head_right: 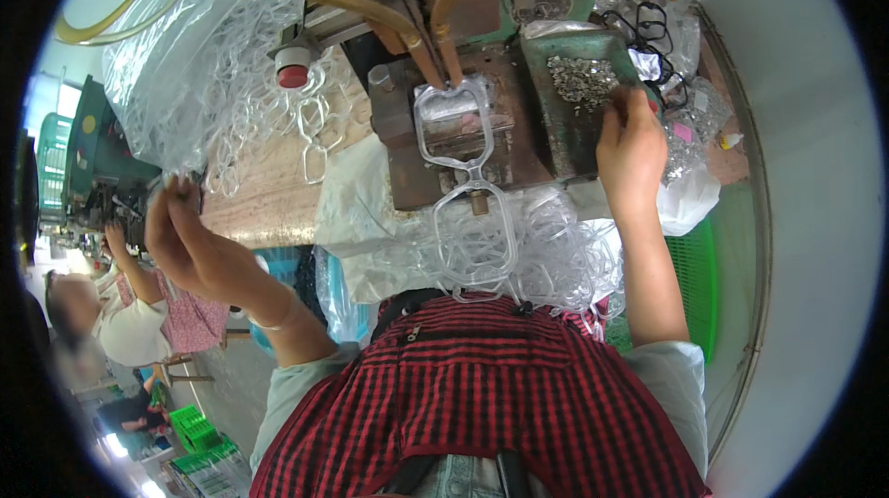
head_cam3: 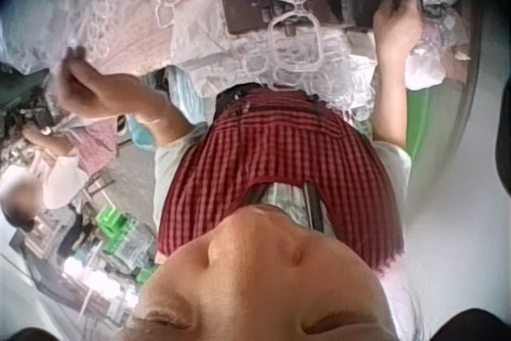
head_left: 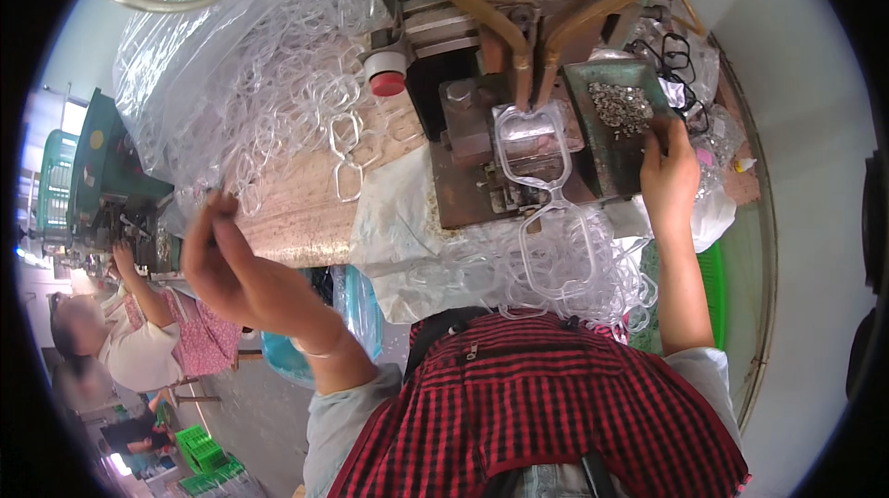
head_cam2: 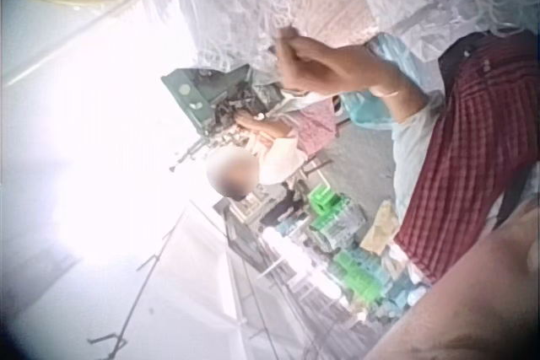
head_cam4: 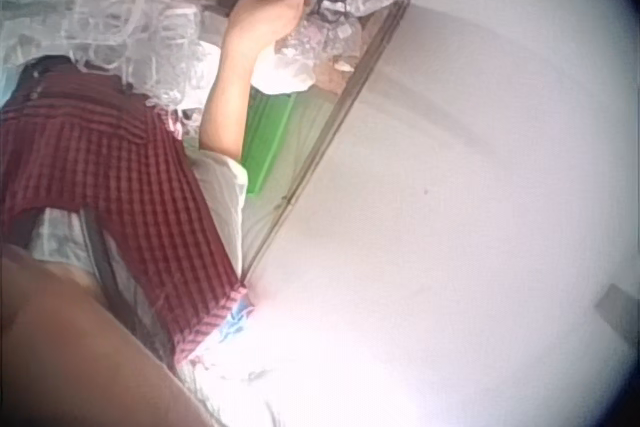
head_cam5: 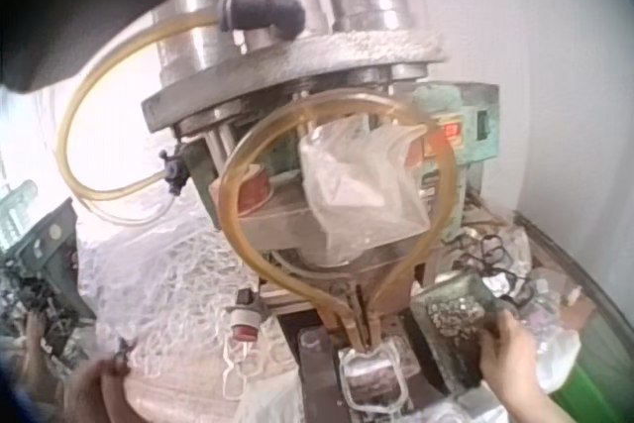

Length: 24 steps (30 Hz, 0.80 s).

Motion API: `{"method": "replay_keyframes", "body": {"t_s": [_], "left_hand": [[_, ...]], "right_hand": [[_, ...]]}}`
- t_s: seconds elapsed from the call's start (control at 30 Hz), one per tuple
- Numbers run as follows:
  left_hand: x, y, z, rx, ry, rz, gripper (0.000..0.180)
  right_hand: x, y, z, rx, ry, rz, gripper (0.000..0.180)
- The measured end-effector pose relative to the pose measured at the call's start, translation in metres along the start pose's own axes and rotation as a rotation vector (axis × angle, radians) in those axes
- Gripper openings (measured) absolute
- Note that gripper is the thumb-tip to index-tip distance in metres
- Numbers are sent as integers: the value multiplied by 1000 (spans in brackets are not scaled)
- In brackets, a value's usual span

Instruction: The person repeatedly picks clear plastic frames and small metal parts from the workbench, places them into a press machine, and removes the assembled units. The process is continuous and repetitive, with the person handling each item one at a time.

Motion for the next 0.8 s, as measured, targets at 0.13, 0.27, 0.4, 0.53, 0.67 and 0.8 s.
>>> {"method": "replay_keyframes", "body": {"t_s": [0.13, 0.27, 0.4, 0.53, 0.67, 0.8], "left_hand": [[-43, -29, -57, -21, -284, -472, 12], [-87, 27, -170, -22, -829, -781, 18], [-71, 55, -212, 90, -632, -680, 15], [-65, 35, -203, 178, -228, -537, 16], [-86, 20, -157, 366, -234, -499, 27], [-94, 44, -124, 456, 266, -424, 24]], "right_hand": [[5, -10, -20, 119, -62, 63, 14], [-1, -4, -17, 128, -16, 63, 10], [20, 20, 6, -2, -75, 80, 12], [33, 24, -11, -28, -472, -53, 12], [33, -6, -85, 193, -724, -191, 19], [-17, -28, -116, 168, -998, -208, 44]]}}
Point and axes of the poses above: each hand's wrist, its own y-axis away from the middle knuckle, its own x-axis out of the back of the hand, z = x × y, the point moved 4 cm from there along -y, towards the middle knuckle, and after that the axes turned 10 degrees about -z, right-handed, at the moved point
